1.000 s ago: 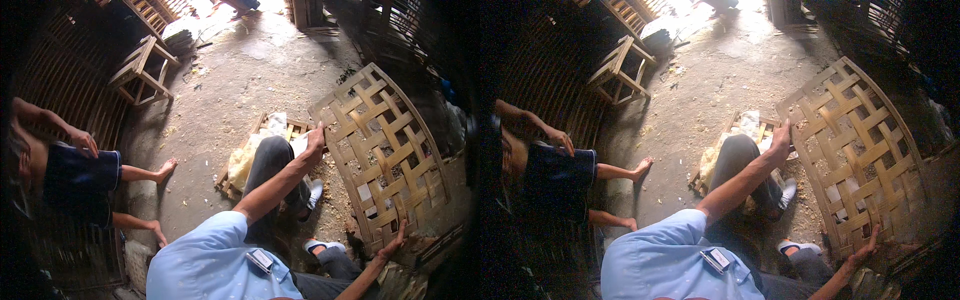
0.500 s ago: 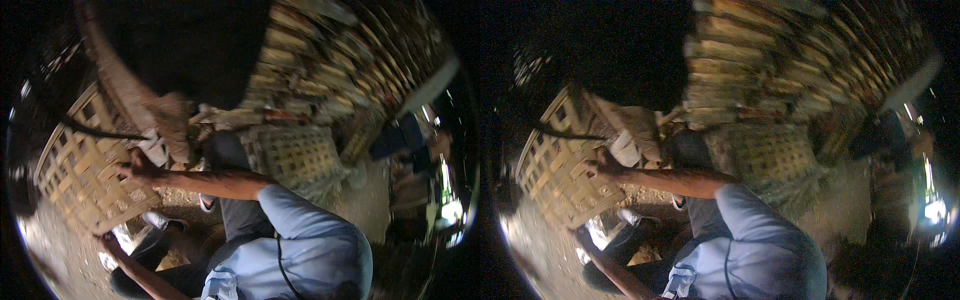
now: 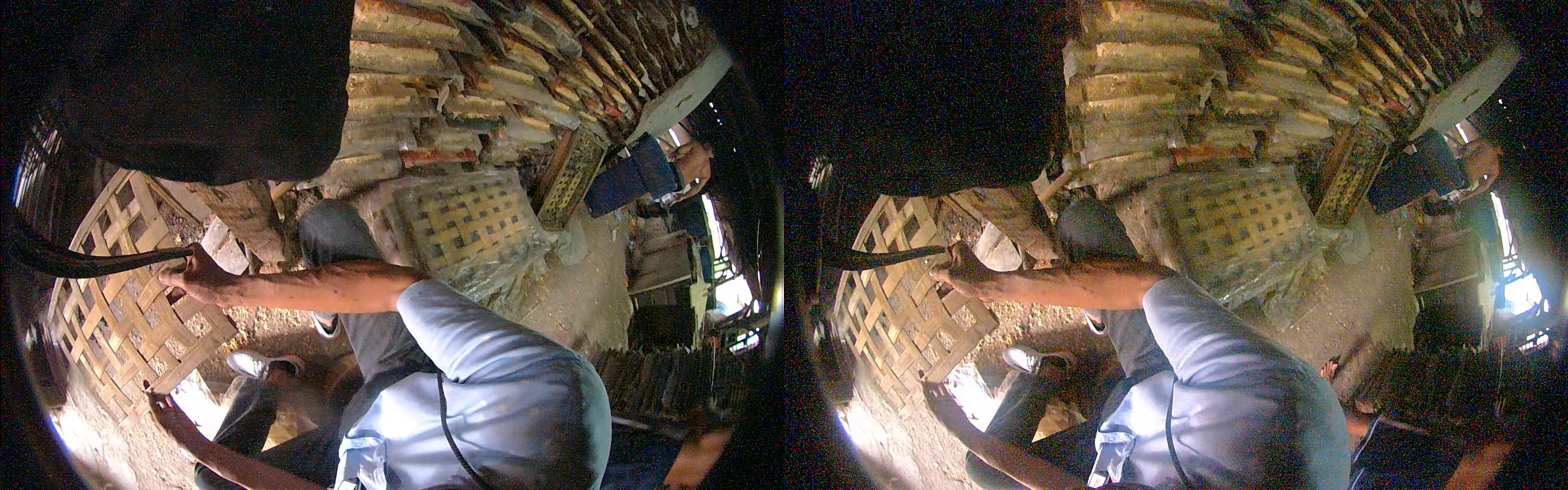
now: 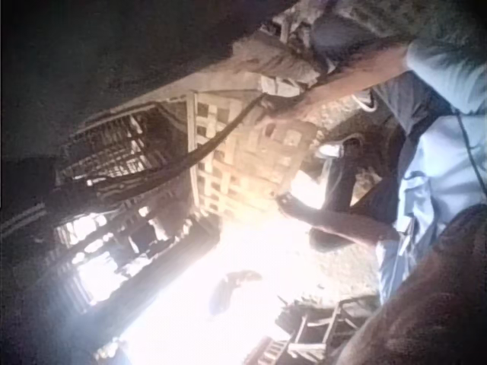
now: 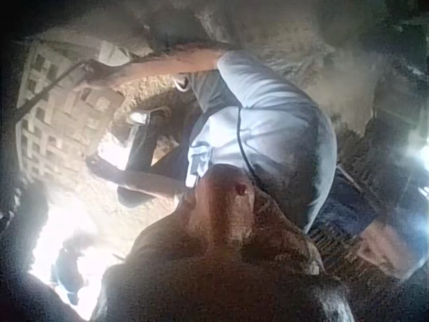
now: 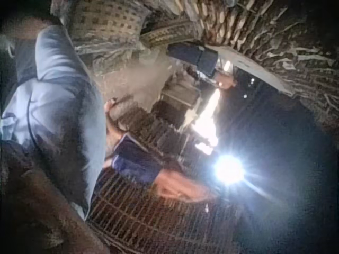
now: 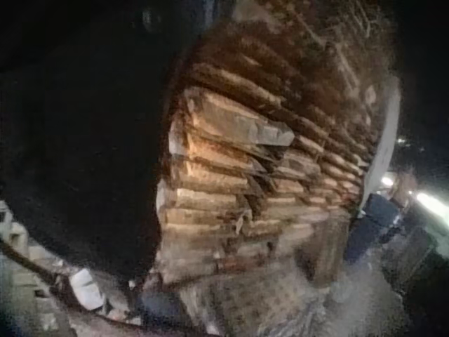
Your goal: The person sits on the floor and assembles a woven tray by inserting a plastic sheet into the lattice frame, then lifting and repositioning the tray. The person repeats this process with another tray, handling the plastic and frame by hand.
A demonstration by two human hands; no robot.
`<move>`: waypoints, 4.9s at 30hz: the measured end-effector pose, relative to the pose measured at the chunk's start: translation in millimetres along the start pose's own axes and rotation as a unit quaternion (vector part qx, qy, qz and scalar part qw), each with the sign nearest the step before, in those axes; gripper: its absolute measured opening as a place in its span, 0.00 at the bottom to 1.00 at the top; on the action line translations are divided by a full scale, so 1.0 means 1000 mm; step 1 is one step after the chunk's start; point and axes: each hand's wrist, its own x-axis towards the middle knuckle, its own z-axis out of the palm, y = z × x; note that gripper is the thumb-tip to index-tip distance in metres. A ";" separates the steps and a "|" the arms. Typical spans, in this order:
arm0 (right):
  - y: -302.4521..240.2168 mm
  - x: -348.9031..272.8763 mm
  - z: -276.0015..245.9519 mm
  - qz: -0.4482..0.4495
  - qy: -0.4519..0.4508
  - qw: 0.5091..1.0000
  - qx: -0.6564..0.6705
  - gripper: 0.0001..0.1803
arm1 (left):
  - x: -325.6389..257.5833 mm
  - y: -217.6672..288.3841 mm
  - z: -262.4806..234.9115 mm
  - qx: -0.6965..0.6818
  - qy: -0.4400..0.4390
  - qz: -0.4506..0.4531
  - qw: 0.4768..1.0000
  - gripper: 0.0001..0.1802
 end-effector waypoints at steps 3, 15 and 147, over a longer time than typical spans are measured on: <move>0.009 0.001 -0.011 0.007 0.003 1.000 -0.014 0.18 | 0.002 0.016 0.016 -0.199 0.092 -0.110 0.969 0.29; 0.002 -0.020 0.008 0.004 -0.016 1.000 -0.010 0.21 | -0.047 0.052 0.083 -0.345 0.039 -0.121 0.930 0.29; -0.053 -0.036 -0.025 -0.005 -0.076 0.984 -0.160 0.14 | -0.047 0.108 0.076 -0.503 0.241 -0.153 0.816 0.30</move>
